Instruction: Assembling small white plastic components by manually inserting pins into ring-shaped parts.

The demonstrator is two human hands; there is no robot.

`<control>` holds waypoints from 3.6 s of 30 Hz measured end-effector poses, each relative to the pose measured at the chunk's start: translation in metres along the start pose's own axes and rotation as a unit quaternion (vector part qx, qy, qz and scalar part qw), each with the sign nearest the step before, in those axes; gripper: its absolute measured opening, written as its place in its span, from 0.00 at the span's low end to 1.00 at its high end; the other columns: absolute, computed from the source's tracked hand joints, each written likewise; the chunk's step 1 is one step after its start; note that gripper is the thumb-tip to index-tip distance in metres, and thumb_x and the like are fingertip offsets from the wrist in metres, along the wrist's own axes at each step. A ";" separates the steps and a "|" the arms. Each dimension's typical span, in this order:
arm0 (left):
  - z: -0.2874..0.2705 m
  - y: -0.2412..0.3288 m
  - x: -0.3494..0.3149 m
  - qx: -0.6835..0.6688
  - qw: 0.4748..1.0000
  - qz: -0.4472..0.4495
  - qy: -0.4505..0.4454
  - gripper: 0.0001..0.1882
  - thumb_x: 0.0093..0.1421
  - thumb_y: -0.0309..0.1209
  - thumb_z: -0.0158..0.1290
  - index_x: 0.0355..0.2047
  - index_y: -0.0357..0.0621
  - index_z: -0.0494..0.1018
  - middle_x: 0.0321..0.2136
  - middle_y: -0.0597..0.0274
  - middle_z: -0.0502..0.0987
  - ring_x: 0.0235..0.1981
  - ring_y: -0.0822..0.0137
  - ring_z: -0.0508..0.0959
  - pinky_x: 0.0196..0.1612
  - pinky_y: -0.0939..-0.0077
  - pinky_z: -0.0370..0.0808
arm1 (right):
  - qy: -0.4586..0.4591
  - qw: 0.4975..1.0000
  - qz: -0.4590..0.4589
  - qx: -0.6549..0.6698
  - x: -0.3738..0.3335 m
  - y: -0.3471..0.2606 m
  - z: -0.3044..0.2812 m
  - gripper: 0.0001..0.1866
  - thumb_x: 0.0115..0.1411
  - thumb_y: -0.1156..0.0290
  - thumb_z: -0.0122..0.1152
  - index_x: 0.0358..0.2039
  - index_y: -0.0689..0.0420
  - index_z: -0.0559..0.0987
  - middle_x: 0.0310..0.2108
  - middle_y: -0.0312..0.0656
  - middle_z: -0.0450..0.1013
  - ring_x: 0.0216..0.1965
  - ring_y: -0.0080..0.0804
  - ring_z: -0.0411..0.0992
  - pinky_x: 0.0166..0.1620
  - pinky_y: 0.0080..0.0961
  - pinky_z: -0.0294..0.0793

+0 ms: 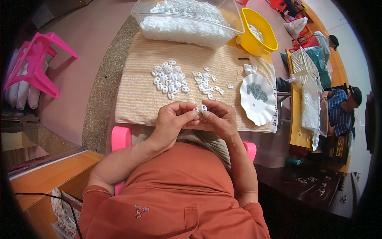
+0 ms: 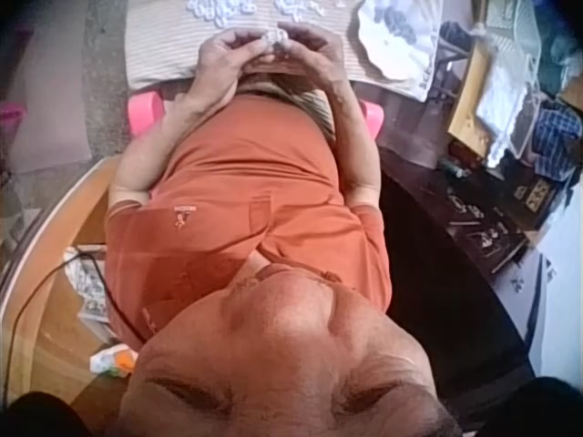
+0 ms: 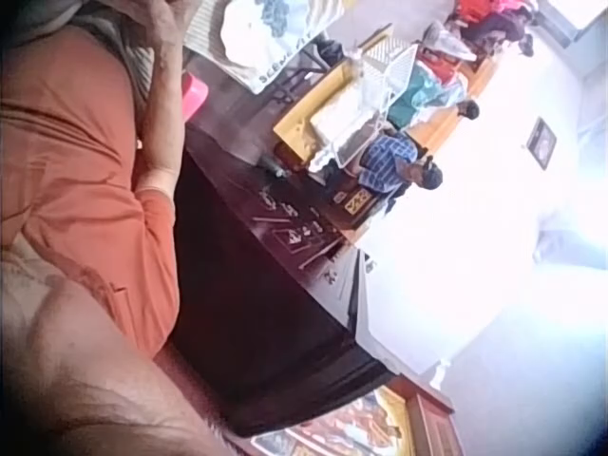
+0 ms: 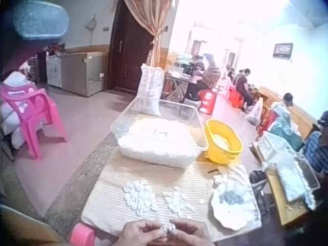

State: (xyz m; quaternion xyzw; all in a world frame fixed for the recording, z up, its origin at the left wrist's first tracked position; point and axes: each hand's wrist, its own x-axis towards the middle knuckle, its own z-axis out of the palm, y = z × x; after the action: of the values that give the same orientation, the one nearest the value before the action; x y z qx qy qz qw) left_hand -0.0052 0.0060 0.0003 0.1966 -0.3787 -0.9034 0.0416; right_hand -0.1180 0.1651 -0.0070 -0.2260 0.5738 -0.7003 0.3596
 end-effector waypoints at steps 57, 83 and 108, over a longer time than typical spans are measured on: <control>-0.001 -0.001 0.001 -0.021 0.999 -0.027 -0.015 0.09 0.62 0.22 0.53 0.43 0.34 0.74 0.37 0.57 0.79 0.35 0.72 0.80 0.41 0.80 0.81 | -0.003 0.999 0.034 0.026 -0.003 -0.006 0.005 0.17 0.60 0.80 0.60 0.50 0.67 0.75 0.40 0.45 0.78 0.39 0.28 0.77 0.44 0.24 0.79; 0.000 -0.002 0.000 -0.053 0.997 -0.039 -0.036 0.08 0.62 0.22 0.53 0.42 0.37 0.75 0.34 0.59 0.79 0.33 0.71 0.80 0.39 0.79 0.82 | -0.016 0.999 0.010 0.043 -0.006 -0.005 0.005 0.15 0.60 0.82 0.59 0.49 0.67 0.75 0.39 0.43 0.78 0.38 0.26 0.77 0.43 0.22 0.80; 0.000 0.004 0.003 -0.088 0.989 -0.064 -0.097 0.07 0.62 0.23 0.54 0.41 0.40 0.74 0.34 0.61 0.78 0.36 0.70 0.80 0.42 0.76 0.82 | 0.002 0.999 -0.013 0.042 -0.010 -0.005 0.013 0.15 0.59 0.81 0.60 0.47 0.67 0.75 0.39 0.42 0.75 0.40 0.26 0.75 0.43 0.20 0.78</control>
State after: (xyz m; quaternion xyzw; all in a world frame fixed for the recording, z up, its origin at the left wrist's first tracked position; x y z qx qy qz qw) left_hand -0.0082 0.0021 0.0025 0.1273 -0.2864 -0.9489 -0.0360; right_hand -0.1027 0.1649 0.0021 -0.2169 0.5418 -0.7286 0.3586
